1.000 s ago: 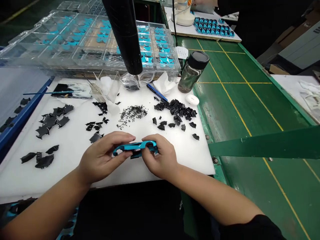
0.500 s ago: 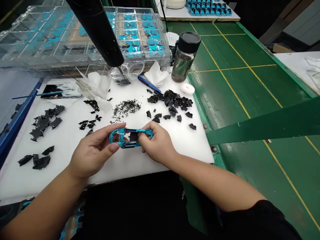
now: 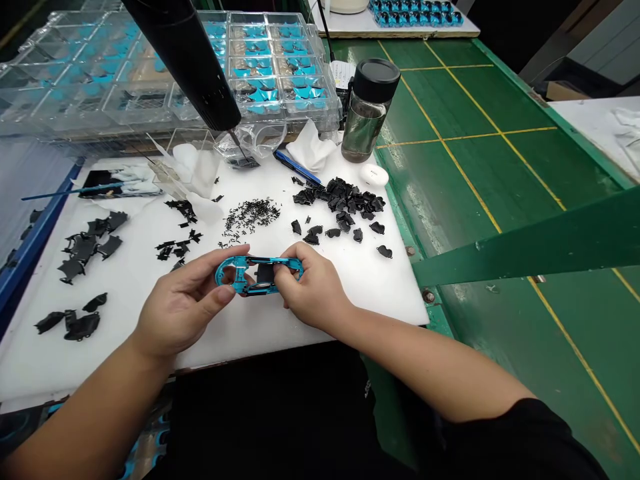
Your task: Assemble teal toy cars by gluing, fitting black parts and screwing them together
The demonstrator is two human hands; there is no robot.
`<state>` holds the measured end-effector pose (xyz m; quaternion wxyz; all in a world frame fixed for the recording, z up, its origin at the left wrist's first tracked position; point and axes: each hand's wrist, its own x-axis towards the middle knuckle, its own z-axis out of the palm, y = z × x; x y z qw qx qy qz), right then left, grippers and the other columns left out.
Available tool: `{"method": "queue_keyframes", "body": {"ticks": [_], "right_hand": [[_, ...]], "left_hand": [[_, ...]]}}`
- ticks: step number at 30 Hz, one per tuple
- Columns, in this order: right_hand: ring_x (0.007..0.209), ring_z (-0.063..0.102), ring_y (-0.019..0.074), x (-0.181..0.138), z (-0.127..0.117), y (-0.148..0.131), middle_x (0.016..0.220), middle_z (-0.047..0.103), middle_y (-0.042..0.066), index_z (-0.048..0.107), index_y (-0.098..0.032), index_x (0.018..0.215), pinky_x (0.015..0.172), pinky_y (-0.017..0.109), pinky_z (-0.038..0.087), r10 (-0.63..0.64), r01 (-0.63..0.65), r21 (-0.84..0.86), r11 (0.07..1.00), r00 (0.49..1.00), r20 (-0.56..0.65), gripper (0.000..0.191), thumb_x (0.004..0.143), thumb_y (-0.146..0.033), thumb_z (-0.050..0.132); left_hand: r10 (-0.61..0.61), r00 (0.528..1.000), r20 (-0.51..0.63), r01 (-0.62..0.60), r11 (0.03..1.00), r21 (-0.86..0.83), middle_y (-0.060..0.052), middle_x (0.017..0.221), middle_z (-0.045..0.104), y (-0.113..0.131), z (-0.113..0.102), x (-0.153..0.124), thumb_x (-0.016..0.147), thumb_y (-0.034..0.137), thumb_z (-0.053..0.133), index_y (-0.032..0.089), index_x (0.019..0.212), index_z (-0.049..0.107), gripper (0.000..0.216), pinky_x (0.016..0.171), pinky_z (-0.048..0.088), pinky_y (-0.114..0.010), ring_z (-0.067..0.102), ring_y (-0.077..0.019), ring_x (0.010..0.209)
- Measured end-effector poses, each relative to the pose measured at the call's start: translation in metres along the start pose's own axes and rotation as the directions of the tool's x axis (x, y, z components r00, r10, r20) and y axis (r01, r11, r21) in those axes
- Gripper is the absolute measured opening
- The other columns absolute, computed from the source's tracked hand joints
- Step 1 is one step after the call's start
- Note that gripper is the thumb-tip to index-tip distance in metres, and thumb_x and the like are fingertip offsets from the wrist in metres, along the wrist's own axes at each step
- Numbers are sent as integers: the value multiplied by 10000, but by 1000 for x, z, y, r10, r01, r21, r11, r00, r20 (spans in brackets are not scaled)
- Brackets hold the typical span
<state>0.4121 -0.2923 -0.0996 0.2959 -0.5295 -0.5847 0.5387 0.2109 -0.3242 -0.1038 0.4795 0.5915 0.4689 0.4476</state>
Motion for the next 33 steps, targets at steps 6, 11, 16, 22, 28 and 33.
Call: {"method": "queue_keyframes", "body": {"ticks": [6,11,16,22,28,33], "right_hand": [[397,552,125,0,0,0,460,540,-88,533,-234,799,431,218,434,-37,36,-16,999,999,-22,67,854,-219,568],[395,547,124,0,1,0,452,534,-89,535,-235,782,435,221,434,-42,41,-15,999,999,-28,79,851,-214,569],[397,555,128,0,1,0,449,532,-89,530,-239,773,433,219,438,-35,35,-11,999,999,-16,88,852,-220,563],[403,560,131,2,0,-1,437,533,-89,532,-237,781,455,222,434,-31,31,-33,999,999,7,75,849,-214,553],[521,578,138,4,0,1,532,587,-48,612,-213,786,528,234,405,-105,103,-160,982,994,-3,63,828,-233,570],[547,546,131,3,-1,1,555,574,-39,618,-205,741,535,232,378,-134,133,-190,973,991,6,74,800,-206,573]], "left_hand": [[75,997,11,-75,992,98,-92,1213,652,1,-2,-1,862,275,704,246,1313,637,457,803,571,-237,662,-162,940],[105,994,21,-107,979,173,-101,1250,641,0,-2,-2,875,270,686,251,1343,613,474,790,578,-246,665,-179,971],[129,991,26,-132,966,222,-93,1237,647,0,-3,-3,883,271,672,261,1358,600,481,774,577,-244,665,-176,960],[117,993,0,-114,971,208,-82,1227,650,-2,-2,-2,871,278,688,273,1341,613,476,772,578,-243,664,-164,925],[95,995,-18,-93,989,118,-83,1209,663,0,-2,0,856,326,712,263,1288,653,441,842,582,-254,671,-179,987],[106,994,21,-108,974,200,-106,1251,645,1,-4,0,866,349,692,238,1304,648,453,768,587,-254,660,-207,1015]]}}
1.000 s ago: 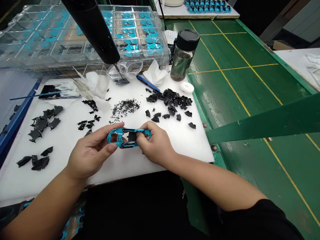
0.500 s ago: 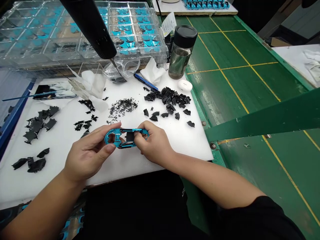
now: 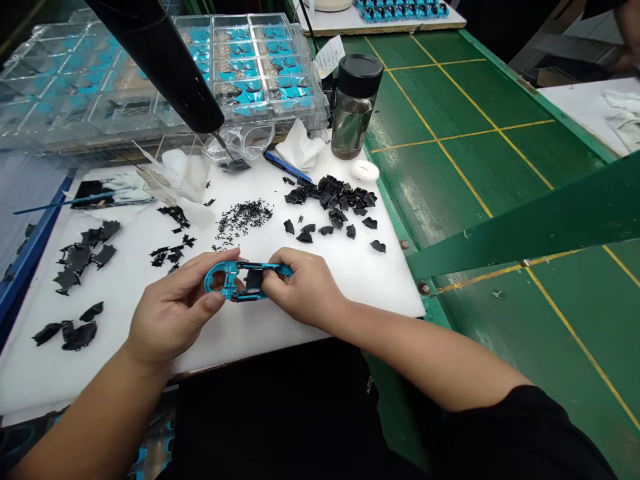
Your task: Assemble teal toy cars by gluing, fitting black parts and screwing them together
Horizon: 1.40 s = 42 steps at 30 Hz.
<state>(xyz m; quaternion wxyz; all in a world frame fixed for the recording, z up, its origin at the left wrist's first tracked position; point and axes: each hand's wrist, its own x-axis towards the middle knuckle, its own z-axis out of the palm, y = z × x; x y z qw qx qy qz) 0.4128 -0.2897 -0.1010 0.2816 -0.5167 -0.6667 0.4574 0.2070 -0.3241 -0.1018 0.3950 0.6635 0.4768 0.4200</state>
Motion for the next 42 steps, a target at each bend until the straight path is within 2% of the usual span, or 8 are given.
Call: {"method": "queue_keyframes", "body": {"ticks": [8,17,23,29,35,42], "right_hand": [[522,515,121,-1,0,2,532,555,-45,622,-203,730,511,228,356,-13,13,8,1000,1000,-12,91,803,-194,568],[556,528,126,-1,0,2,590,599,-36,599,-203,764,550,234,378,-52,52,12,999,999,-11,64,821,-192,571],[594,547,132,-2,-3,0,655,630,-25,600,-203,800,567,239,374,-73,70,24,997,985,159,42,832,-183,581],[607,507,134,0,-4,0,666,567,-27,555,-198,753,554,250,345,-74,93,-60,994,960,270,89,840,-208,539],[635,537,143,1,-6,0,673,581,-25,558,-195,756,583,262,369,22,-54,75,996,929,370,105,852,-210,516],[674,577,159,1,-8,0,714,626,-12,582,-193,791,630,280,414,26,-105,165,981,906,423,110,884,-225,532]], "left_hand": [[64,998,22,-66,995,73,-95,1270,640,-3,-3,-3,894,315,651,252,1334,623,445,825,578,-290,631,-238,1106],[69,997,19,-69,998,-15,-74,1307,631,-3,0,-3,894,229,645,298,1378,577,494,930,557,-299,627,-224,1146],[70,998,-6,-69,997,24,-78,1297,634,-4,-5,-4,911,171,598,282,1370,583,473,933,550,-337,610,-240,1172],[126,992,22,-128,989,75,-68,1258,657,-3,-4,-3,902,145,597,280,1353,597,471,952,528,-340,619,-223,1138],[167,986,29,-168,985,47,-70,1248,661,-2,-4,-3,892,136,606,259,1362,592,486,953,523,-340,618,-223,1133],[168,986,2,-168,985,40,-71,1240,662,-3,-4,-4,886,129,613,250,1334,615,463,948,520,-350,622,-229,1123]]}}
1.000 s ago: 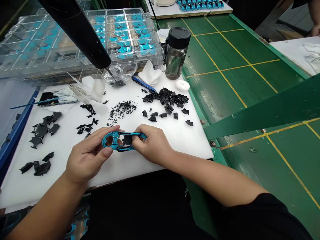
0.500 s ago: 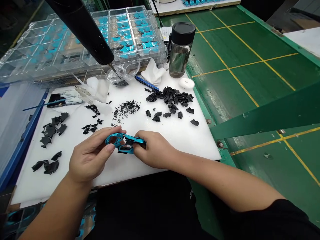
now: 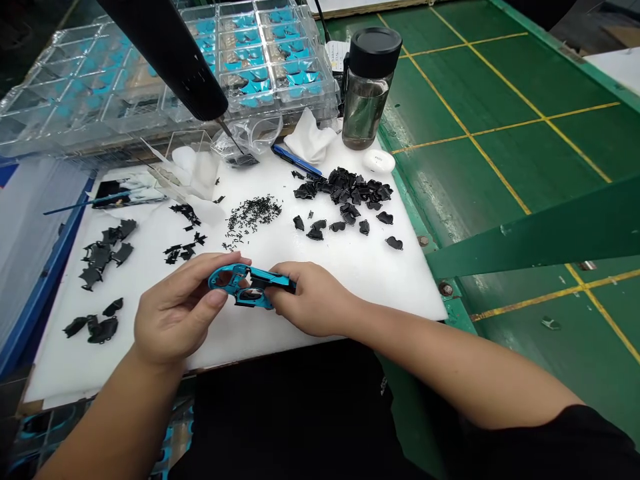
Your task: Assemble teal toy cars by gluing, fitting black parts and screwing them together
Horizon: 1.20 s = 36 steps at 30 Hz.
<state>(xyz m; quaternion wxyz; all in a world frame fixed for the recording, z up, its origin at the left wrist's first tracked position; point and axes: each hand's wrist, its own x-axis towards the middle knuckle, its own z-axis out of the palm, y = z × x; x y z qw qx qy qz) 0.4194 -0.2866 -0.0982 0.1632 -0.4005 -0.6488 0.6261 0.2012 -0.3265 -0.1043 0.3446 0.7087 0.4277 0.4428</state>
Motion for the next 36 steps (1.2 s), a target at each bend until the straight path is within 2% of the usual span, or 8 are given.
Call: {"method": "queue_keyframes", "body": {"ticks": [12,16,19,22,27,36], "right_hand": [[661,564,141,-1,3,1,707,616,-11,585,-189,765,623,263,420,-33,32,-25,999,998,-49,151,904,-215,532],[625,582,120,0,3,0,723,645,-5,592,-179,825,583,235,445,13,-19,169,985,999,33,109,911,-230,548],[589,574,110,2,4,0,760,661,10,586,-171,859,535,225,464,39,-80,357,931,992,121,94,913,-226,533],[609,594,117,2,5,0,777,678,27,573,-169,860,526,223,486,47,-111,427,897,986,158,78,907,-207,525],[588,591,105,-1,7,-1,787,677,19,576,-171,877,538,220,497,3,-55,387,921,991,132,49,899,-205,549],[583,575,109,-4,9,0,746,641,7,600,-162,889,576,243,498,-56,31,252,967,994,92,81,910,-203,533]], "left_hand": [[0,1000,6,-1,998,60,-64,1224,658,0,0,1,886,130,614,264,1350,603,483,941,507,-338,622,-220,1093],[-58,997,-59,56,998,-28,-58,1237,653,-4,2,-2,894,168,626,283,1356,602,477,932,515,-300,621,-204,1091],[-120,989,-84,110,988,-110,-50,1199,661,-6,2,-3,907,204,623,293,1348,610,450,884,529,-256,635,-176,1038],[-131,988,-84,119,983,-143,-56,1187,668,-6,1,-3,917,229,615,285,1340,620,427,885,532,-248,638,-174,1034],[-126,990,-66,112,976,-186,-70,1284,666,-4,2,-2,928,208,592,268,1349,613,425,987,516,-289,634,-205,1143],[-175,983,-53,152,943,-297,-94,1286,684,-5,4,-2,927,204,582,256,1339,620,416,949,557,-358,672,-239,1109]]}}
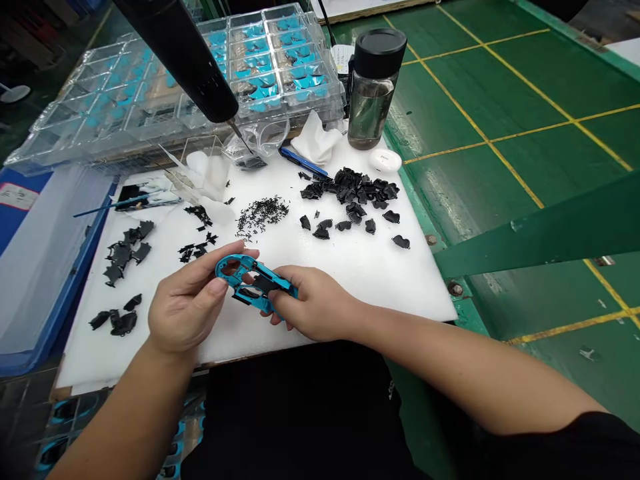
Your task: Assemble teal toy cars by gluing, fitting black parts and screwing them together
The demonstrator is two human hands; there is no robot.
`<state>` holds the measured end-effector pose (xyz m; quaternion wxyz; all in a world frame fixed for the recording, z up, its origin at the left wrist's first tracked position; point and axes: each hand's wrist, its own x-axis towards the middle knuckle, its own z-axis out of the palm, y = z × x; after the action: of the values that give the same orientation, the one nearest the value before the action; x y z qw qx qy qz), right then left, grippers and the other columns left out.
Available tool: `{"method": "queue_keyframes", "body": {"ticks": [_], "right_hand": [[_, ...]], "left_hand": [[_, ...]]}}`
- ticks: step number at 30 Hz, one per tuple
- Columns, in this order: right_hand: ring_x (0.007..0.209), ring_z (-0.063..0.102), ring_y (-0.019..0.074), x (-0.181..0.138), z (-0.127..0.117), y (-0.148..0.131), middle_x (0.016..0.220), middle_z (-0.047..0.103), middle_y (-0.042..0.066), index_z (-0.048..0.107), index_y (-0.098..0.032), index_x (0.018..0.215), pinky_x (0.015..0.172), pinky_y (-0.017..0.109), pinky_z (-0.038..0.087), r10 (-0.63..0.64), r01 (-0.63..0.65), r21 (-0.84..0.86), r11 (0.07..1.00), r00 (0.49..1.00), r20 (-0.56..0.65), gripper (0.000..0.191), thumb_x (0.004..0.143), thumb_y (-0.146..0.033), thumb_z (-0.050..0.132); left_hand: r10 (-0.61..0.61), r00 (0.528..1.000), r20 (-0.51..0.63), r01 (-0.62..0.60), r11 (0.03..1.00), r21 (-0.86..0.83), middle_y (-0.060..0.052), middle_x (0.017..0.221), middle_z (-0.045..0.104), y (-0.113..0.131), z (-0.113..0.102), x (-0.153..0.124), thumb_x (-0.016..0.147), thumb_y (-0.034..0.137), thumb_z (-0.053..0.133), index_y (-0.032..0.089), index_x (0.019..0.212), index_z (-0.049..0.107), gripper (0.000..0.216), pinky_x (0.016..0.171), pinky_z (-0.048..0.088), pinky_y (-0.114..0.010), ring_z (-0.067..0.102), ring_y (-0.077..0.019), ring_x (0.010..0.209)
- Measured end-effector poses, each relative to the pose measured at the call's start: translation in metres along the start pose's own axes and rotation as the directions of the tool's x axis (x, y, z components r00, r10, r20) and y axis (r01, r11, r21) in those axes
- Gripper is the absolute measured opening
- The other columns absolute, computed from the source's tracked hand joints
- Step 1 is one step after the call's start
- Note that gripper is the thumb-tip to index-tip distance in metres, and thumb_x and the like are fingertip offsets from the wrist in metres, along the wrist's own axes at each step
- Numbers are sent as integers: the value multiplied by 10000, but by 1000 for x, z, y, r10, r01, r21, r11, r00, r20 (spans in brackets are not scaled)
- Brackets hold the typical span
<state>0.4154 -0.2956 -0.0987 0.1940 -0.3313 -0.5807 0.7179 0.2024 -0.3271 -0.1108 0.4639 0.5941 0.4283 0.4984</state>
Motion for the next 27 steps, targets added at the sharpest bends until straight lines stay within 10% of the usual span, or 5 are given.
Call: {"method": "queue_keyframes", "body": {"ticks": [17,21,27], "right_hand": [[572,604,121,1,3,1,723,657,0,574,-178,849,570,249,515,31,-38,-69,997,995,-98,56,886,-185,533],[602,622,116,1,3,0,762,688,23,581,-163,855,531,218,510,91,-84,219,972,996,-21,20,862,-174,565],[489,589,88,0,1,3,665,705,48,651,-98,937,402,144,419,203,-349,625,698,934,294,187,791,-175,563]], "left_hand": [[-76,997,-7,76,997,-30,-122,1248,707,-4,-1,0,934,246,588,227,1330,619,397,939,576,-426,680,-293,1142],[-70,997,23,71,996,-49,-149,1295,676,-4,-1,1,935,322,594,219,1363,589,440,989,548,-461,668,-302,1157],[-26,992,125,50,980,-191,-156,1304,658,-4,5,6,875,460,669,248,1377,557,556,945,578,-453,670,-304,1144]]}}
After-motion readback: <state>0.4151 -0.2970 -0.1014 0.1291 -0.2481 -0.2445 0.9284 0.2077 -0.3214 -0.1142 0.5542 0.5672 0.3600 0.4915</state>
